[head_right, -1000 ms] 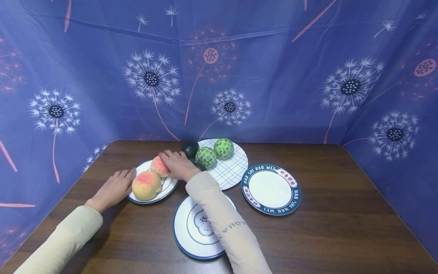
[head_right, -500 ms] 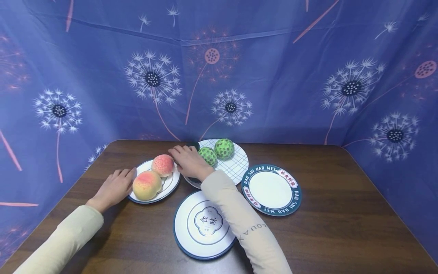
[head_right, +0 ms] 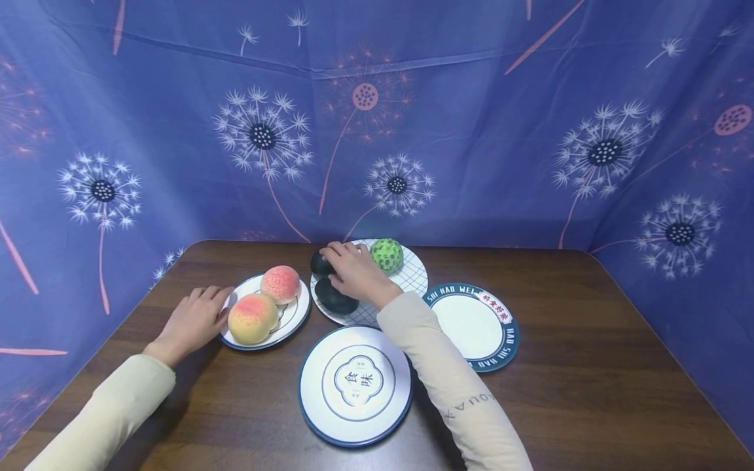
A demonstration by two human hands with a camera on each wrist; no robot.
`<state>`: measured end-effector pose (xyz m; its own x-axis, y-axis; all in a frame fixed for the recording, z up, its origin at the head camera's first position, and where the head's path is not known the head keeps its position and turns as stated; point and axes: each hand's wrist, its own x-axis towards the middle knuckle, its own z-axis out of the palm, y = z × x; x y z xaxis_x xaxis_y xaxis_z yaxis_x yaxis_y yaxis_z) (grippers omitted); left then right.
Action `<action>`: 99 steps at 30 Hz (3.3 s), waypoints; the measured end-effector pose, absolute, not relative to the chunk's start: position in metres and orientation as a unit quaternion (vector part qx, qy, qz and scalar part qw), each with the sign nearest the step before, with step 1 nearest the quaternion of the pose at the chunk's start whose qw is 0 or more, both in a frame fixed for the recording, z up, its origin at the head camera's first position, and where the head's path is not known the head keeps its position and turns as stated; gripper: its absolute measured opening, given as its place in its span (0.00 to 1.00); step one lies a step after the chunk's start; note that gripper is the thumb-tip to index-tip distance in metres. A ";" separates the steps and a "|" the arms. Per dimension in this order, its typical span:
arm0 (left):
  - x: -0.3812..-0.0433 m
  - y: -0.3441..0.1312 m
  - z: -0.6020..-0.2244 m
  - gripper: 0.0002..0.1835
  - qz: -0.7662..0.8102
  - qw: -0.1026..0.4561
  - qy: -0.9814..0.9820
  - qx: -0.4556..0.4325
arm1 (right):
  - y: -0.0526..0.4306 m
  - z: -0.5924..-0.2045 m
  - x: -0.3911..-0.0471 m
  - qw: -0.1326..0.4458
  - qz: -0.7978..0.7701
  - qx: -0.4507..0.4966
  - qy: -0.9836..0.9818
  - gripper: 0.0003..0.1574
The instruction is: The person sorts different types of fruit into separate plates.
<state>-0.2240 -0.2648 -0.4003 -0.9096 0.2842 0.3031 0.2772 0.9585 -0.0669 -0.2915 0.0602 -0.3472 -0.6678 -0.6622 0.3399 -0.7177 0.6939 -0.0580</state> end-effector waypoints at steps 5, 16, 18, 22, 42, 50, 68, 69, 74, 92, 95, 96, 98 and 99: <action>-0.224 -0.261 -0.393 0.23 0.007 0.180 -0.973 -0.142 | 0.076 -0.346 -0.294 0.139 0.101 0.364 -0.915 0.32; -0.222 -0.246 -0.378 0.21 -0.009 0.239 -0.957 -0.162 | 0.097 -0.349 -0.300 0.104 0.103 0.346 -0.927 0.34; -0.222 -0.243 -0.375 0.21 -0.011 0.244 -0.956 -0.163 | 0.100 -0.351 -0.302 0.097 0.105 0.345 -0.928 0.34; -0.221 -0.238 -0.369 0.22 -0.015 0.247 -0.954 -0.167 | 0.105 -0.355 -0.305 0.087 0.106 0.343 -0.929 0.37; -0.207 -0.183 -0.359 0.24 -0.001 0.224 -0.948 -0.225 | 0.105 -0.366 -0.310 0.068 0.090 0.363 -0.925 0.49; -0.200 -0.158 -0.369 0.25 0.005 0.200 -0.947 -0.250 | 0.100 -0.373 -0.314 0.068 0.057 0.352 -0.932 0.52; -0.188 -0.131 -0.391 0.25 0.019 0.162 -0.938 -0.306 | 0.095 -0.381 -0.319 0.079 0.048 0.350 -0.932 0.53; -0.188 -0.130 -0.392 0.24 0.019 0.160 -0.937 -0.311 | 0.095 -0.381 -0.319 0.080 0.049 0.350 -0.932 0.53; -0.187 -0.129 -0.397 0.24 0.017 0.153 -0.930 -0.333 | 0.093 -0.382 -0.321 0.086 0.055 0.352 -0.930 0.53; -0.182 -0.124 -0.405 0.27 0.033 0.081 -0.932 -0.352 | 0.094 -0.374 -0.318 0.091 0.055 0.351 -0.930 0.51; -0.182 -0.124 -0.405 0.27 0.035 0.082 -0.931 -0.353 | 0.095 -0.370 -0.316 0.086 0.059 0.346 -0.933 0.51; -0.182 -0.124 -0.405 0.27 0.035 0.083 -0.931 -0.354 | 0.096 -0.368 -0.316 0.085 0.060 0.345 -0.933 0.51; -0.181 -0.124 -0.405 0.26 0.032 0.085 -0.930 -0.357 | 0.097 -0.366 -0.315 0.084 0.065 0.345 -0.932 0.51; -0.181 -0.124 -0.405 0.26 0.031 0.087 -0.929 -0.358 | 0.098 -0.365 -0.314 0.085 0.064 0.345 -0.932 0.52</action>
